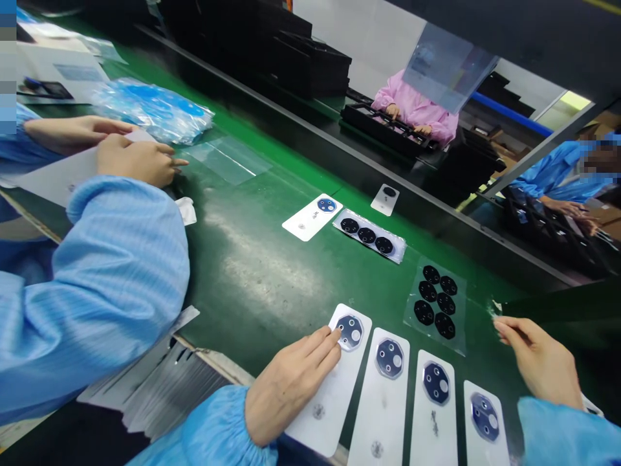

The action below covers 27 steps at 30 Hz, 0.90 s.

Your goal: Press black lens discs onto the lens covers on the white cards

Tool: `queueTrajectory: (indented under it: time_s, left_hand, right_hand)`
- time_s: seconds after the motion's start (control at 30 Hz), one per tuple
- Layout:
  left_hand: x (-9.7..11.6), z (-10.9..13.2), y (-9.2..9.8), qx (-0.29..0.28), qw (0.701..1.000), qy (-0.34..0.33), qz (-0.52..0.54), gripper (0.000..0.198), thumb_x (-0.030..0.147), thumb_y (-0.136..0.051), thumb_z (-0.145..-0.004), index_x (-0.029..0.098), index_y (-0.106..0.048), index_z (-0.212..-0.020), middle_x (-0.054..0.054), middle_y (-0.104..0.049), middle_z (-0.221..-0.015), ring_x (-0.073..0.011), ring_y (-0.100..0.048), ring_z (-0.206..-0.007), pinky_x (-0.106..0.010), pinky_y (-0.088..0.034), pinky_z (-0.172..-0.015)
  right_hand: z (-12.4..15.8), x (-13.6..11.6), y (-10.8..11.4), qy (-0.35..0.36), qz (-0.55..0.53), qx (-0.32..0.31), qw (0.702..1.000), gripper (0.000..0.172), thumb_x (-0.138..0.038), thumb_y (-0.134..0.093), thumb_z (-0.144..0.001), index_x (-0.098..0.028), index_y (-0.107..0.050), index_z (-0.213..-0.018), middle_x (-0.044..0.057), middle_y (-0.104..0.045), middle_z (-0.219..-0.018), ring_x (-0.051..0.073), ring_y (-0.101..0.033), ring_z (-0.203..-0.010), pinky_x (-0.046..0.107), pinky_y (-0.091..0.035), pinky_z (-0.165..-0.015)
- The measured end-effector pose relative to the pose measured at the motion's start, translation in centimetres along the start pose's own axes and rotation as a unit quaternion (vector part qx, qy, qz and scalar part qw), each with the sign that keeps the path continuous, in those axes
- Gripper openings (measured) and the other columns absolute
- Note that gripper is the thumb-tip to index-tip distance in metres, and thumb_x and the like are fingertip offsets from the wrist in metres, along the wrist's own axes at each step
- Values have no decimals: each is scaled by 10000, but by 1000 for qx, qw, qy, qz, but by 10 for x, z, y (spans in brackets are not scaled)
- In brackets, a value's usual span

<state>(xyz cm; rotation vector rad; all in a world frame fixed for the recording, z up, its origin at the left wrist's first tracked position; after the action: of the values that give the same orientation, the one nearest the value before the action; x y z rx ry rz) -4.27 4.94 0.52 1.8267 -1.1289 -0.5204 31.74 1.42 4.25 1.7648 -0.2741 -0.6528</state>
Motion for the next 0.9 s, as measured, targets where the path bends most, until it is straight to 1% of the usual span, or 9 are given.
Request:
queueTrajectory:
  time_s: [0.07,0.13,0.27,0.33,0.5,0.63,0.77,0.83,0.9]
  left_hand:
    - [0,0,0,3,1000,-3,1,355,32,-228,-931,88,-578,-923,-95,-666,-1030,-179,-621,-980,-301,-513,-869]
    - [1,0,0,8,1000,-5,-8,340,29,-245,-929,88,-580,-928,-90,-668,-1032,-174,-621,-984,-295,-510,-883]
    - [1,2,-2,11,999,-1,-34,308,28,-282,-921,82,-577,-991,-87,-664,-1063,-183,-610,-1011,-301,-508,-896]
    - [1,2,-4,7,999,-2,-38,305,31,-288,-919,81,-576,-1008,-89,-662,-1074,-185,-609,-1015,-307,-506,-901]
    - [1,2,-2,13,999,-14,-28,300,34,-309,-905,111,-579,-1012,-81,-664,-1080,-182,-608,-1018,-299,-511,-876]
    - [0,0,1,24,999,-28,-6,282,109,-316,-923,159,-581,-1004,-59,-652,-1084,-178,-594,-1022,-290,-506,-859]
    - [-5,-2,-5,-3,1000,-9,5,347,288,-247,-966,174,-573,-996,-21,-606,-1088,-167,-584,-966,-281,-515,-792]
    - [-7,-2,-7,-29,999,27,10,401,344,-214,-969,168,-573,-1002,-20,-581,-1088,-166,-570,-944,-288,-500,-796]
    - [-2,-6,-3,-29,998,52,17,422,363,-213,-968,159,-582,-992,-38,-577,-1081,-191,-557,-960,-334,-472,-850]
  right_hand:
    - [-10,29,-6,64,164,41,984,252,-302,-415,-830,-197,-644,-813,76,-662,-750,242,-621,-650,328,-444,-537]
    - [-15,47,-21,91,214,48,971,261,-202,-379,-831,-169,-637,-802,124,-638,-823,268,-602,-701,351,-436,-563]
    - [-10,46,-51,146,256,24,955,334,-23,-334,-784,-138,-646,-746,157,-573,-778,280,-563,-751,365,-423,-622]
    - [-4,41,-57,166,264,19,950,355,3,-324,-781,-111,-660,-797,163,-560,-767,278,-549,-748,381,-423,-644]
    - [9,39,-56,185,242,11,952,432,-30,-349,-793,-92,-589,-1146,173,-593,-822,288,-545,-771,426,-439,-693]
    - [9,48,-49,152,175,11,973,548,-109,-353,-835,-172,-365,-1379,139,-632,-897,269,-582,-808,413,-451,-730]
    - [7,69,-42,98,96,31,990,609,-204,-350,-862,-108,-142,-1426,126,-649,-1023,226,-618,-841,350,-494,-718]
    - [6,78,-37,75,57,39,995,596,-245,-353,-869,-88,-142,-1404,147,-625,-1081,207,-630,-797,339,-504,-686]
    - [8,83,-30,62,27,47,997,568,-286,-376,-868,-72,-214,-1369,208,-546,-1177,223,-622,-826,364,-500,-674]
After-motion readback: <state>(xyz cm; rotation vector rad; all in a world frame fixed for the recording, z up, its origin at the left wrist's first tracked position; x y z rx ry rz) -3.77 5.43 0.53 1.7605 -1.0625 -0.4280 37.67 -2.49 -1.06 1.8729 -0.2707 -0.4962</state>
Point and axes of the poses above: each hand's wrist, its own z-axis away from the middle knuckle, its own y-axis out of the back of the hand, x = y × z, the point moved 8 cm from there along -z, towards the middle knuckle
